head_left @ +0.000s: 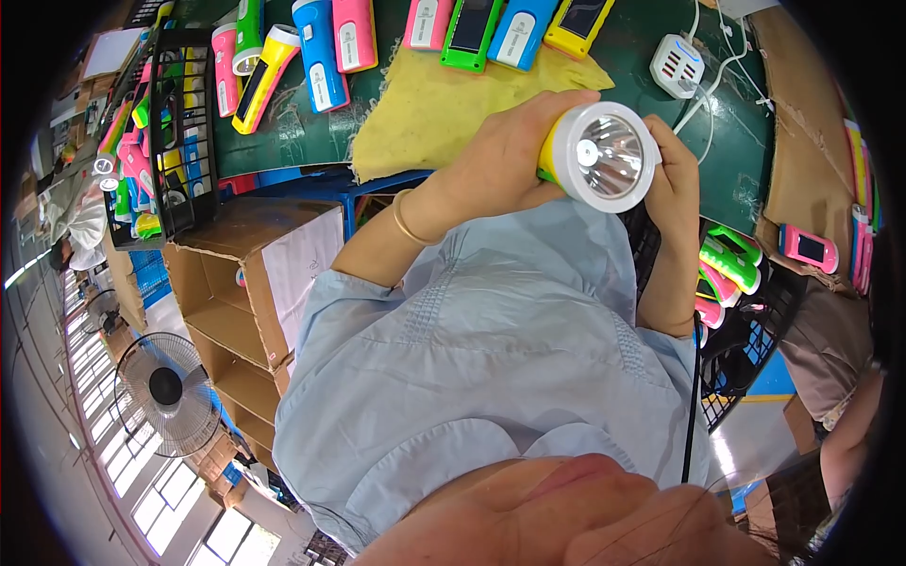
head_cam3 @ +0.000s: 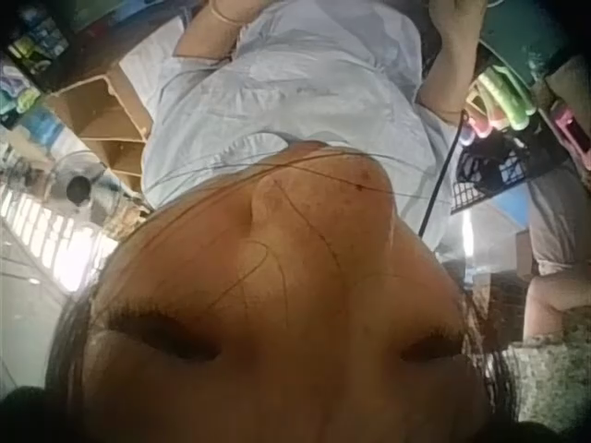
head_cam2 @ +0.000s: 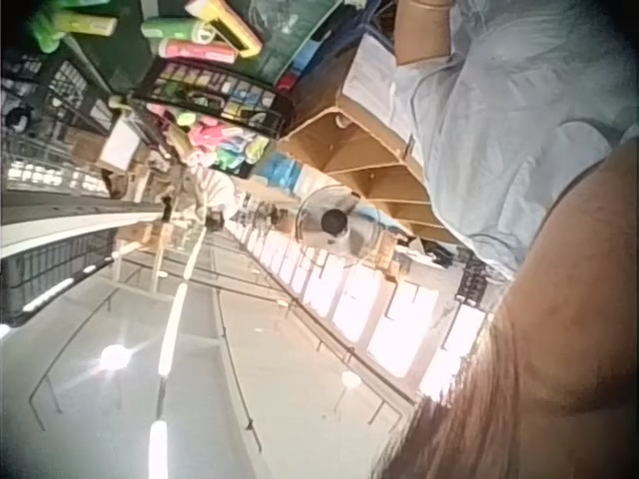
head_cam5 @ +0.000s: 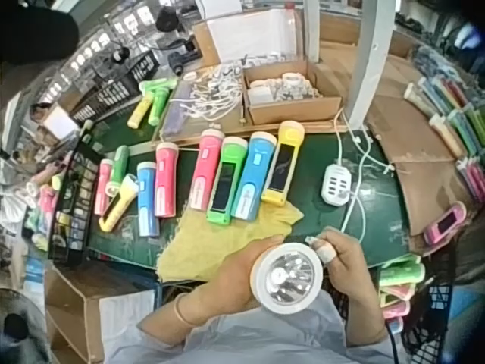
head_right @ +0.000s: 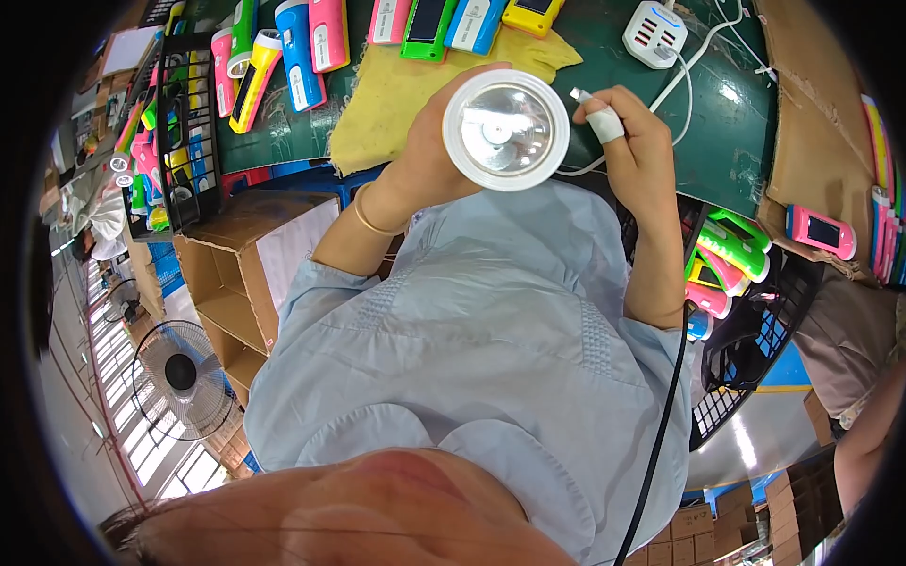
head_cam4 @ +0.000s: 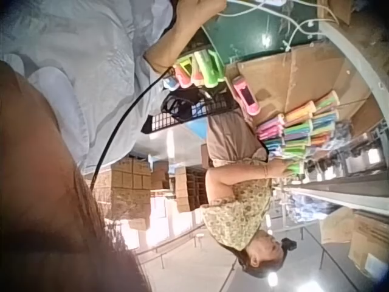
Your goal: Testing the functionality and light quality of various handheld flashlights at a factory assembly station.
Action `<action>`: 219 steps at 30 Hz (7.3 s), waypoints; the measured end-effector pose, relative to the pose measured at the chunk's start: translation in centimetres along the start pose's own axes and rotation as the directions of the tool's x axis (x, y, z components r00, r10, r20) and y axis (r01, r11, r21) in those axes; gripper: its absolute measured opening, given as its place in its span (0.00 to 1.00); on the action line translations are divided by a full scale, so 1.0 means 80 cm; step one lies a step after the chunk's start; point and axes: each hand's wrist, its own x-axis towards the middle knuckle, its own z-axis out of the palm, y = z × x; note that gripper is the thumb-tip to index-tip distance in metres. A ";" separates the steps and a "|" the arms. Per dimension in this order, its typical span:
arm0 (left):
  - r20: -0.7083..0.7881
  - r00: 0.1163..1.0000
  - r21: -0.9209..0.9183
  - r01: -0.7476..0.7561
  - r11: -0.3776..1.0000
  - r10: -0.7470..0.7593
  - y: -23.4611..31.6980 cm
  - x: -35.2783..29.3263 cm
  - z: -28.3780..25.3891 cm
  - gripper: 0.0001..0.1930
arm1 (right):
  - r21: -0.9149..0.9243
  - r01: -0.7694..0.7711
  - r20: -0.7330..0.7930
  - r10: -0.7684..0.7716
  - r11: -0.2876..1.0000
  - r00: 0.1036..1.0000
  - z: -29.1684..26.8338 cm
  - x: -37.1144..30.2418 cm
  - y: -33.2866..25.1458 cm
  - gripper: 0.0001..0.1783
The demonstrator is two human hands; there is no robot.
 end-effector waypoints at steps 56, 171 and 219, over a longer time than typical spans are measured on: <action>-0.098 0.752 -0.960 0.101 0.261 -0.652 -0.020 0.044 -0.009 0.17 | 0.267 -0.268 0.235 0.208 0.926 0.950 0.056 0.025 -0.045 0.21; 0.266 0.800 -0.960 0.271 -0.071 -0.538 -0.027 0.064 -0.018 0.17 | 0.378 -0.178 -0.070 0.220 0.909 0.973 0.029 -0.006 -0.007 0.14; -0.105 0.776 -0.796 0.309 0.521 -0.622 -0.028 0.079 -0.017 0.18 | 0.002 0.160 0.170 -0.158 0.987 0.973 0.022 0.080 -0.057 0.03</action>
